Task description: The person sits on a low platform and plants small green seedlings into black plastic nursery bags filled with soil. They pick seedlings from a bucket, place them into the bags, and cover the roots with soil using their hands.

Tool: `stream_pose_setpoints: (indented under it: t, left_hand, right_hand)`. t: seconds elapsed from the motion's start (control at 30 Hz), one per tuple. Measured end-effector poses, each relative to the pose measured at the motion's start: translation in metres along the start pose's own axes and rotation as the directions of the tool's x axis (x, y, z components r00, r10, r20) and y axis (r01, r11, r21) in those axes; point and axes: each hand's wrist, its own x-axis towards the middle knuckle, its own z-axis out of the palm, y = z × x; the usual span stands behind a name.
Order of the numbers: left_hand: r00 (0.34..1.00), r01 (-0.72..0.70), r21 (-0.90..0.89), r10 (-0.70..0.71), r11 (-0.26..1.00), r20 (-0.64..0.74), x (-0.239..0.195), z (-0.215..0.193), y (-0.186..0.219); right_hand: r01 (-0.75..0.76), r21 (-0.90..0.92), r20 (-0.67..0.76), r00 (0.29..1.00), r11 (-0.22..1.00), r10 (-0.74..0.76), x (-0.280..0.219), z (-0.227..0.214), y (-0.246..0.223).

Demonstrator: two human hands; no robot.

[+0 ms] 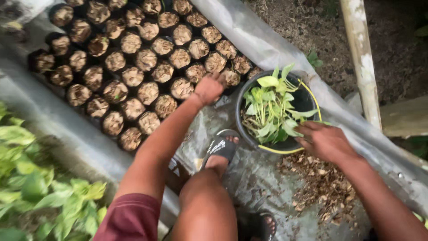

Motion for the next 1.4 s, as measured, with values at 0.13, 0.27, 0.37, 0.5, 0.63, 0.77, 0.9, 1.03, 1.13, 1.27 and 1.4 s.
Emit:
stream_pose_setpoints:
  t: [0.13,0.27,0.37,0.5,0.63,0.77,0.9,1.03,1.13,1.27,1.4]
  left_hand:
    - [0.993,0.018,0.085,-0.008,0.996,-0.116,0.026,0.042,0.010]
    - [0.995,-0.050,0.071,0.043,0.996,0.093,0.017,0.041,0.010]
    - [0.998,-0.055,-0.055,0.056,0.997,0.015,-0.020,0.024,0.016]
    - [0.988,0.109,-0.206,-0.128,0.972,-0.081,-0.094,-0.010,0.030]
    - [0.943,0.295,-0.288,-0.327,0.911,-0.066,-0.156,-0.046,0.049]
    - [0.880,0.415,-0.452,-0.474,0.789,-0.019,-0.195,-0.073,0.057]
    - [0.853,0.450,-0.477,-0.521,0.754,-0.018,-0.215,-0.084,0.062]
    - [0.887,0.420,-0.391,-0.462,0.819,-0.016,-0.206,-0.085,0.052]
    - [0.887,0.347,-0.434,-0.441,0.831,-0.136,-0.193,-0.094,0.046]
    - [0.894,0.304,-0.465,-0.417,0.831,-0.161,-0.176,-0.118,0.046]
    - [0.884,0.243,-0.420,-0.379,0.874,-0.276,-0.164,-0.153,0.044]
  right_hand:
    - [0.068,0.045,-0.053,0.996,0.997,-0.065,0.078,-0.019,-0.017]
    - [0.246,0.125,-0.356,0.915,0.961,-0.189,0.167,-0.017,-0.036]
    - [0.047,0.148,-0.306,0.952,0.988,0.000,0.241,-0.002,-0.046]
    - [-0.242,0.100,-0.131,0.958,0.965,0.253,0.334,0.031,-0.054]
    - [-0.493,-0.007,0.279,0.835,0.870,0.475,0.405,0.063,-0.058]
    - [-0.477,-0.004,0.341,0.825,0.879,0.450,0.430,0.091,-0.043]
    - [-0.415,0.101,0.261,0.888,0.904,0.378,0.420,0.113,-0.030]
    - [-0.296,0.279,0.230,0.944,0.914,0.236,0.401,0.091,-0.009]
    - [-0.233,0.338,0.145,0.970,0.912,0.194,0.388,0.047,0.000]
    - [-0.098,0.408,-0.082,0.986,0.908,0.143,0.347,-0.019,0.004]
    - [0.188,0.597,-0.431,0.895,0.780,0.115,0.276,-0.083,0.004]
